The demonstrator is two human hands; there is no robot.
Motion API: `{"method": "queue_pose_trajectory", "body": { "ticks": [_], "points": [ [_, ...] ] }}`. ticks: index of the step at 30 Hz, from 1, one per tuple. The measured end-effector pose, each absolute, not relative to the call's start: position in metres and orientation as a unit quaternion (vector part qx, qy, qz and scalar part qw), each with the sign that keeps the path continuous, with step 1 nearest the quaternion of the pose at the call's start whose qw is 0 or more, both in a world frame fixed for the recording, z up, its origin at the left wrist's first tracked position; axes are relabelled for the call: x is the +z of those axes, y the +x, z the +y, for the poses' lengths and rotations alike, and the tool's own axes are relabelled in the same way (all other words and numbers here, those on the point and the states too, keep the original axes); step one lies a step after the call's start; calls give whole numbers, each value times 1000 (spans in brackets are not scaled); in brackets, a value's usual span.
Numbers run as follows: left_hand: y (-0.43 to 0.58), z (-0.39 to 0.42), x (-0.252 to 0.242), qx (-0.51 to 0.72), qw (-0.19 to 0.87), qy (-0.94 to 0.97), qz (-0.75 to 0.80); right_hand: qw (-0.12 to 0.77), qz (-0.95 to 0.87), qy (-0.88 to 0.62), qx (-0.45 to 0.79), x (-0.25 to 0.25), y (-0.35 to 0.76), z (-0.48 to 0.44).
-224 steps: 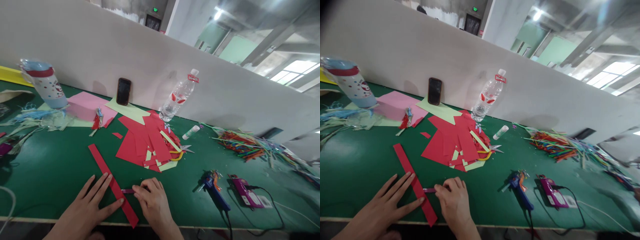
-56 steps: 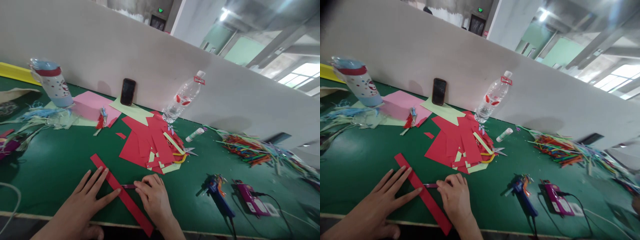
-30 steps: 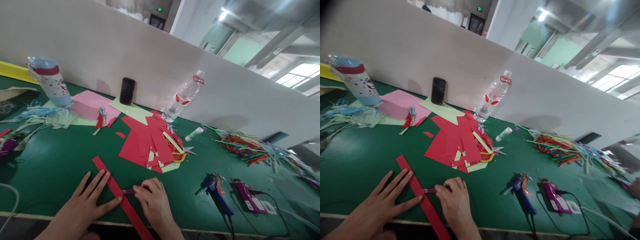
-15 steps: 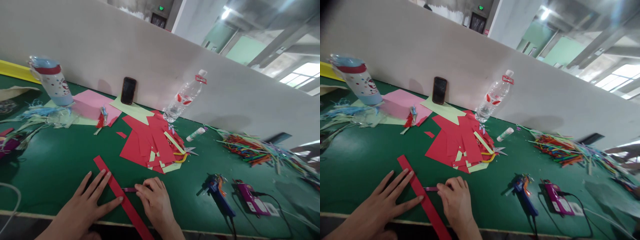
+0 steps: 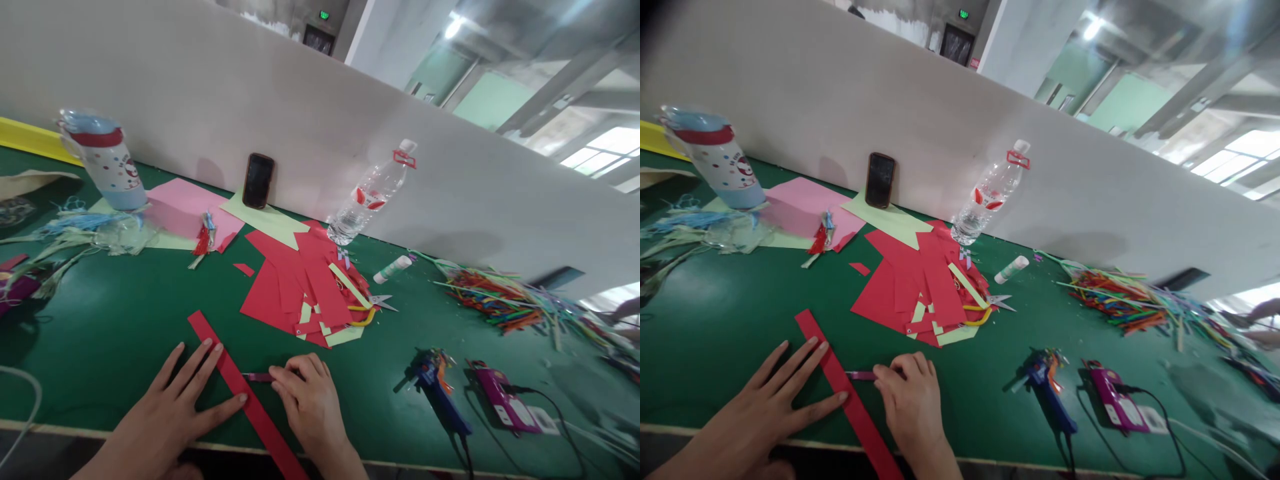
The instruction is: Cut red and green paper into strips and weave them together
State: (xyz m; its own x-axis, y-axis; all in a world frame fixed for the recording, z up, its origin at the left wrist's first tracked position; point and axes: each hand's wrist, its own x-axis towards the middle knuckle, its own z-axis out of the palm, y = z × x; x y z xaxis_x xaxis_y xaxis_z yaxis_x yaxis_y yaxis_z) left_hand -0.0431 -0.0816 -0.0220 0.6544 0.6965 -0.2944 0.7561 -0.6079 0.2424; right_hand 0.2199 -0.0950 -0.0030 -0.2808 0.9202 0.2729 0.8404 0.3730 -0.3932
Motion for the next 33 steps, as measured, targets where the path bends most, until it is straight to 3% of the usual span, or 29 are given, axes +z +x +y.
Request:
{"method": "queue_pose_trajectory", "body": {
  "ticks": [33],
  "points": [
    [-41,-80,-8,-93,203,890,397,226,-796,-552,98,-2,220,-93]
  ]
}}
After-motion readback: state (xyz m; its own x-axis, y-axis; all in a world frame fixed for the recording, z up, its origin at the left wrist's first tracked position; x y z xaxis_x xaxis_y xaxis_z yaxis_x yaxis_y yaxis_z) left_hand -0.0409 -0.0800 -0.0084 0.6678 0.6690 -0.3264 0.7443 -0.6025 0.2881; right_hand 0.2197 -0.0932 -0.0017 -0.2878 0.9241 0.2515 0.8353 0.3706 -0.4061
